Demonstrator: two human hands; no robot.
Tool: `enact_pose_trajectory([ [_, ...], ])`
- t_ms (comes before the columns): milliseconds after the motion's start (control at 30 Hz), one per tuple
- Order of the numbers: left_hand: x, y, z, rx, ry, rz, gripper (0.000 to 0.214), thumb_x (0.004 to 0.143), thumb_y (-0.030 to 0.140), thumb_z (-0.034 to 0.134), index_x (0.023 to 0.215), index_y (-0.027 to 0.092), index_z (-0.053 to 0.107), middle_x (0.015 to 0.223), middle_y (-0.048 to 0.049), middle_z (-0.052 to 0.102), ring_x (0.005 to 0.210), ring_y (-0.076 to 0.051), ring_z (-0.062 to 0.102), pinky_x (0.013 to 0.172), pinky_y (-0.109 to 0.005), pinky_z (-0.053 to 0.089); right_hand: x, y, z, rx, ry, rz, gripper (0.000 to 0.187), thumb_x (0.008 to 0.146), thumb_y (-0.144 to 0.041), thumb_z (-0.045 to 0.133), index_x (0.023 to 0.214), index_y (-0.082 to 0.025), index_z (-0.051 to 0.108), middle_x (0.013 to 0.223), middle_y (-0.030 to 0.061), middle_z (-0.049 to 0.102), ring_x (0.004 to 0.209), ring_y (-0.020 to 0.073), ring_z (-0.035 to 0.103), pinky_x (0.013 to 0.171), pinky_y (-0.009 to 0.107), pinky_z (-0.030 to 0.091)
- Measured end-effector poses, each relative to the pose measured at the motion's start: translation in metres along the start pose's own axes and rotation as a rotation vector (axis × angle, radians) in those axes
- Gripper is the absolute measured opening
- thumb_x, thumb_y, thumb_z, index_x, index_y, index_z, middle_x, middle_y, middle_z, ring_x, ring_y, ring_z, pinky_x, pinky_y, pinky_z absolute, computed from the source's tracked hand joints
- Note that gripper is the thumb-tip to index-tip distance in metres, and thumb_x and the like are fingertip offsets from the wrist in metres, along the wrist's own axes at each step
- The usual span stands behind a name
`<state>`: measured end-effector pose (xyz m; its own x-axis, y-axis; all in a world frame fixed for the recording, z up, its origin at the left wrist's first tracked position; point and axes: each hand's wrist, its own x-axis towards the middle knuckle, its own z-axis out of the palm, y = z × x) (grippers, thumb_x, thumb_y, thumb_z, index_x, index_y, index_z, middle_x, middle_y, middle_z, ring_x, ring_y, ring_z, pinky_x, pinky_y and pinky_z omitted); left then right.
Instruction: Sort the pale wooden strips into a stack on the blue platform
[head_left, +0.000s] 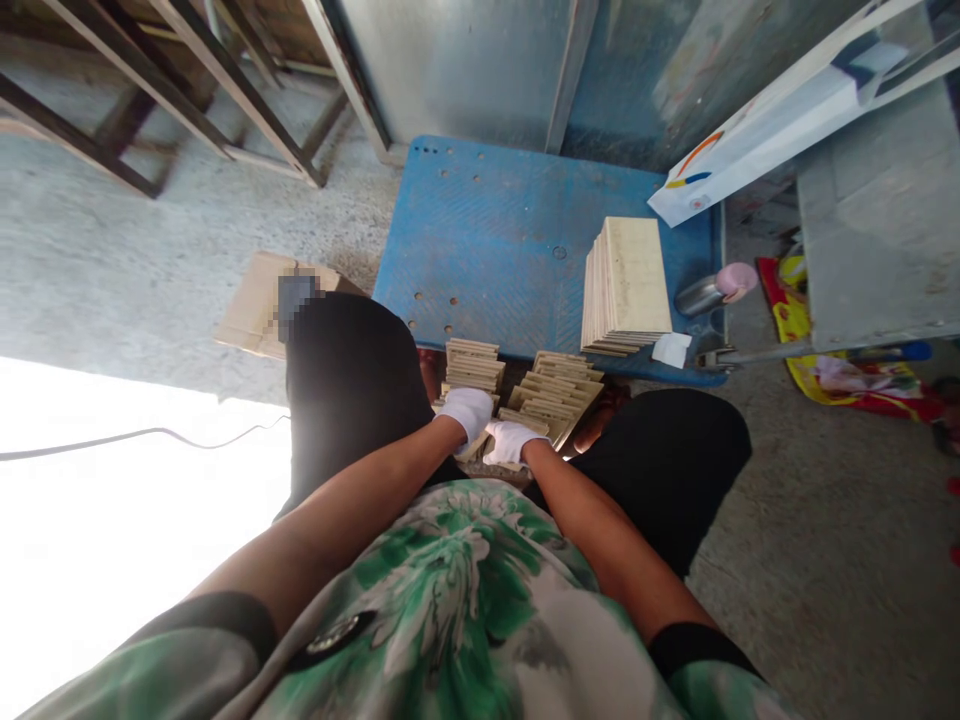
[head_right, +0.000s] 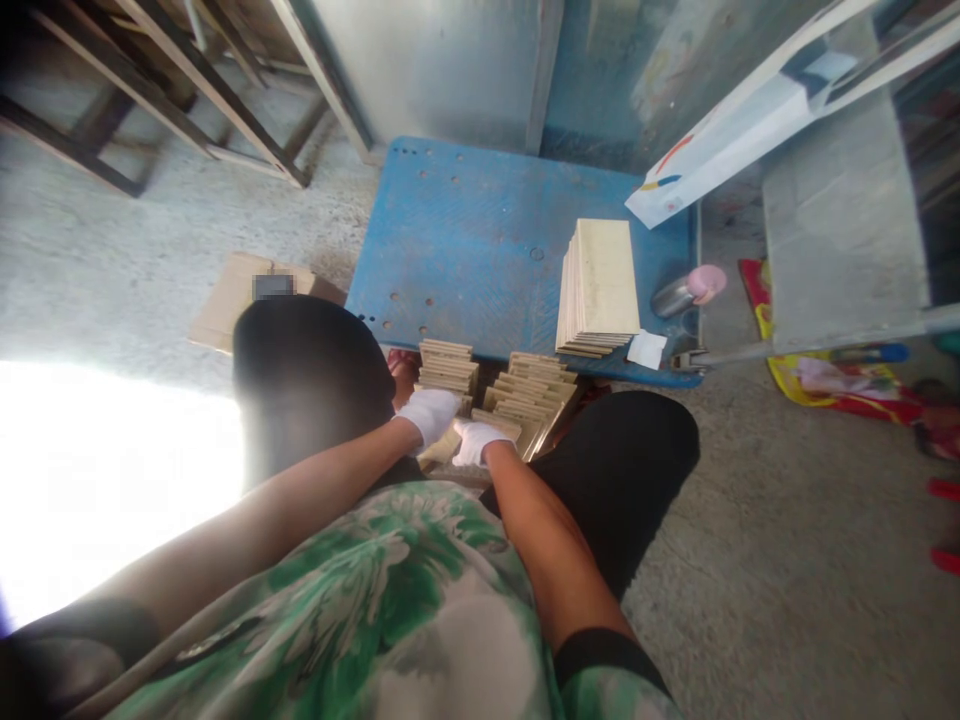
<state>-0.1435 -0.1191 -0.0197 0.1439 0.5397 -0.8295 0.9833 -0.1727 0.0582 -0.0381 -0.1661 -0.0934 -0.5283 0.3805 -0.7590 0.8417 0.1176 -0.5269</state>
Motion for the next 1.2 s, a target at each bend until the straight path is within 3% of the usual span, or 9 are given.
enact_pose_trajectory([
  [133,0.003,0.001,0.003,0.044,-0.07,-0.006,0.044,0.073,0.016,0.07,0.117,0.013,0.068,0.121,-0.0235,0.065,0.117,-0.038,0.058,0.094,-0.055,0.048,-0.002,-0.001,-0.001,0.003,-0.006,-0.035,0.077,0.067,-0.035,0.076,0.139,-0.024,0.051,0.139,0.0091,0.053,0.125,0.027,0.053,0.101,0.029,0.042],
  [300,0.008,-0.006,0.002,0.06,-0.12,-0.018,0.041,0.074,0.017,0.069,0.115,0.014,0.069,0.118,-0.0227,0.067,0.111,-0.037,0.062,0.087,-0.052,0.052,-0.005,0.0,0.0,0.026,0.056,-0.043,0.076,0.071,-0.038,0.075,0.14,-0.019,0.05,0.152,0.0118,0.035,0.137,0.0254,0.039,0.109,0.025,0.033],
  [467,0.009,-0.003,0.002,0.059,-0.032,-0.01,0.038,0.094,0.022,0.042,0.125,0.016,0.063,0.125,-0.0202,0.063,0.117,-0.034,0.059,0.092,-0.05,0.05,-0.007,-0.002,-0.003,0.051,0.037,-0.015,0.066,0.075,-0.04,0.07,0.136,-0.021,0.054,0.137,0.009,0.055,0.123,0.0231,0.055,0.098,0.025,0.043],
  [567,0.01,0.001,0.005,0.052,0.003,0.063,0.042,0.097,0.023,0.033,0.128,0.017,0.06,0.123,-0.0168,0.065,0.115,-0.03,0.061,0.095,-0.044,0.05,-0.013,-0.002,-0.006,0.037,0.016,0.052,0.054,0.078,-0.041,0.067,0.127,-0.019,0.062,0.126,0.0107,0.063,0.114,0.0249,0.06,0.092,0.027,0.046],
  [667,0.01,0.005,0.01,0.041,0.028,0.127,0.044,0.096,0.02,0.036,0.138,0.019,0.05,0.125,-0.0153,0.064,0.114,-0.027,0.062,0.095,-0.039,0.05,-0.027,0.002,-0.007,0.005,-0.012,0.151,0.045,0.079,-0.041,0.065,0.115,-0.014,0.069,0.118,0.0165,0.066,0.108,0.0298,0.063,0.087,0.032,0.048],
  [833,0.013,0.018,0.016,0.038,0.07,0.179,0.048,0.095,0.016,0.034,0.143,0.018,0.042,0.122,-0.0188,0.062,0.11,-0.03,0.063,0.088,-0.044,0.053,-0.061,0.011,-0.008,-0.016,0.021,0.332,0.044,0.085,-0.041,0.058,0.115,-0.01,0.067,0.118,0.0202,0.065,0.109,0.032,0.062,0.087,0.037,0.048],
  [1100,0.022,0.033,0.023,0.044,0.051,0.179,0.04,0.096,0.014,0.032,0.125,0.006,0.059,0.115,-0.0246,0.065,0.111,-0.033,0.063,0.088,-0.047,0.052,-0.076,0.031,-0.006,0.013,0.137,0.463,0.041,0.09,-0.042,0.05,0.118,-0.014,0.063,0.123,0.0169,0.063,0.112,0.0265,0.06,0.089,0.033,0.046],
  [1200,0.026,0.036,0.023,0.042,0.034,0.162,0.036,0.092,0.013,0.041,0.12,0.006,0.062,0.112,-0.0253,0.066,0.11,-0.033,0.063,0.087,-0.047,0.053,-0.073,0.036,-0.004,0.029,0.159,0.486,0.038,0.089,-0.041,0.053,0.115,-0.016,0.065,0.12,0.015,0.065,0.11,0.0253,0.061,0.086,0.031,0.046],
])
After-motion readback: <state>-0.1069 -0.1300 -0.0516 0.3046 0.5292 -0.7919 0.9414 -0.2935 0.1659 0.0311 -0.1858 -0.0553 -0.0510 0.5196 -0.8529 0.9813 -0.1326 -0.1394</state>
